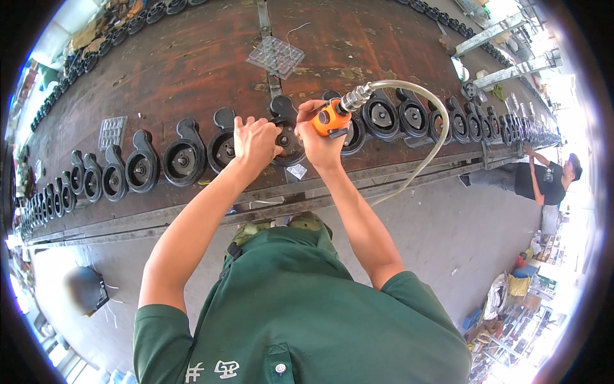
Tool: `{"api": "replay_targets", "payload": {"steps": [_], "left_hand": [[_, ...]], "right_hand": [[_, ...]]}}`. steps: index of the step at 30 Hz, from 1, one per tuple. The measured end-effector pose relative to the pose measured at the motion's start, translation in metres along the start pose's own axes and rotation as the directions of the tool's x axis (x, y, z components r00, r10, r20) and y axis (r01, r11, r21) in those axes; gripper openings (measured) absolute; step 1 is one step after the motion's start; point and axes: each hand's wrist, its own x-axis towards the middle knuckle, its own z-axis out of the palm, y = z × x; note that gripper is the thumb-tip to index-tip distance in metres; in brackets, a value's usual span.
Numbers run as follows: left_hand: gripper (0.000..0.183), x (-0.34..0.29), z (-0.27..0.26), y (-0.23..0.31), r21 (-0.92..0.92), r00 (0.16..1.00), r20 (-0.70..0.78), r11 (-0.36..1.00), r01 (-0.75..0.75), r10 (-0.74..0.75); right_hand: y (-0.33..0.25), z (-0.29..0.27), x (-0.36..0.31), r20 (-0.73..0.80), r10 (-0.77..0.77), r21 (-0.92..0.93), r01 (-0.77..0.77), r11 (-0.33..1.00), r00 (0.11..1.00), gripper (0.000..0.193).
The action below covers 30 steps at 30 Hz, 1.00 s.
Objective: The person assembles blower units on a conveyor belt by using a pneumatic screwdriver to secure components.
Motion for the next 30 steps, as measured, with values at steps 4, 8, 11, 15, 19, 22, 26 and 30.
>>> {"api": "replay_targets", "payload": {"steps": [4, 8, 11, 15, 19, 22, 26, 30], "left_hand": [[0.039, -0.001, 0.002, -0.001, -0.007, 1.000, -0.012, 1.000, 0.000, 0.000], [0.038, -0.002, 0.004, -0.001, -0.002, 0.999, -0.044, 1.000, -0.012, 0.012], [0.035, -0.001, 0.002, -0.001, 0.000, 0.999, -0.038, 1.000, -0.007, 0.007], [0.029, 0.000, 0.003, 0.000, 0.018, 0.998, -0.066, 1.000, -0.004, 0.005], [0.027, -0.005, 0.000, -0.010, -0.154, 0.987, -0.162, 0.987, -0.033, 0.007], [0.024, -0.029, 0.019, -0.006, -0.271, 0.755, -0.653, 0.949, -0.158, -0.061], [0.036, -0.090, 0.035, 0.032, -0.716, 0.869, -0.323, 0.697, 0.034, -0.375], [0.057, -0.089, 0.044, 0.043, -0.835, 0.720, 0.550, -0.310, 0.455, -0.424]], "right_hand": [[0.002, 0.002, -0.002, -0.008, 0.002, 0.032, -0.002, 0.999, 1.000, 0.024], [0.009, -0.003, -0.006, 0.045, -0.012, 0.031, 0.011, 0.999, 0.999, 0.025], [0.009, 0.000, -0.010, 0.128, -0.031, -0.027, 0.035, 0.999, 0.991, 0.024], [0.012, 0.004, -0.010, 0.159, -0.036, -0.108, 0.054, 0.993, 0.987, 0.025], [0.004, 0.005, -0.006, 0.141, -0.006, -0.058, 0.014, 0.998, 0.990, 0.026], [-0.003, 0.010, 0.007, 0.074, -0.055, -0.015, 0.056, 0.998, 0.996, 0.027], [0.006, 0.012, 0.032, 0.009, -0.109, -0.017, 0.109, 0.994, 0.994, 0.023], [0.017, 0.012, 0.035, 0.009, -0.097, -0.025, 0.097, 0.995, 0.995, 0.022]]}}
